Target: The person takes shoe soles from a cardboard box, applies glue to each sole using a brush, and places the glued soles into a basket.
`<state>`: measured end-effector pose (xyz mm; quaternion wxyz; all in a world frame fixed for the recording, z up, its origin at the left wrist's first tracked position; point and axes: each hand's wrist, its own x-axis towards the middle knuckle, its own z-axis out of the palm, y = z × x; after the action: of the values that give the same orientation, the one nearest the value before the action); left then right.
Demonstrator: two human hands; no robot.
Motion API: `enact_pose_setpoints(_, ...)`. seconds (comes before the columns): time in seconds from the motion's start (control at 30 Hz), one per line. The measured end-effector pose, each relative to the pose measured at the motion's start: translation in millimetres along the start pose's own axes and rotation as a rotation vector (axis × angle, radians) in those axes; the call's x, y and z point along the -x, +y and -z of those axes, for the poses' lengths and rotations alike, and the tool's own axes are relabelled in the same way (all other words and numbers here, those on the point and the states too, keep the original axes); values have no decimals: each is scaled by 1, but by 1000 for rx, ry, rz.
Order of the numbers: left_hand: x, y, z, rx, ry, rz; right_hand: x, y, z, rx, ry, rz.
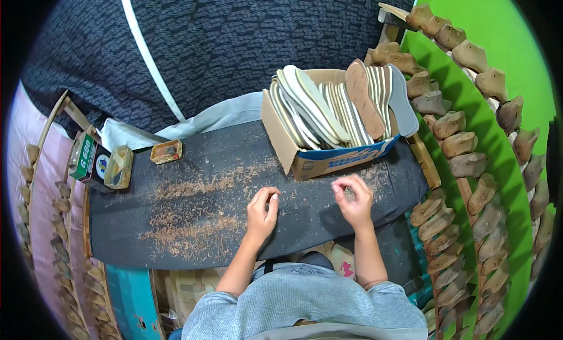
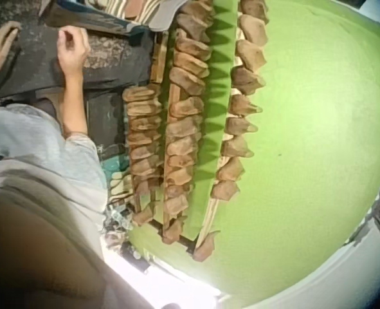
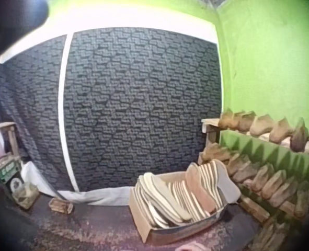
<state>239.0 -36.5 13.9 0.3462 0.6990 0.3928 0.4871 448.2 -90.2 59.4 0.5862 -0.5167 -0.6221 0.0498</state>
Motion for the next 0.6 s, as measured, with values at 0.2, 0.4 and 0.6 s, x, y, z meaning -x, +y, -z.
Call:
enact_pose_setpoints(0.2, -25, 1, -29, -84, 36, -74, -60, 34, 9, 170, 7, 98)
enact_pose_setpoints(0.4, -27, -7, -49, -119, 143, -1, -98, 82, 17, 281, -199, 92)
enact_pose_setpoints(0.6, -20, -9, -68, -111, 224, 41, -111, 92, 19, 315, -386, -178)
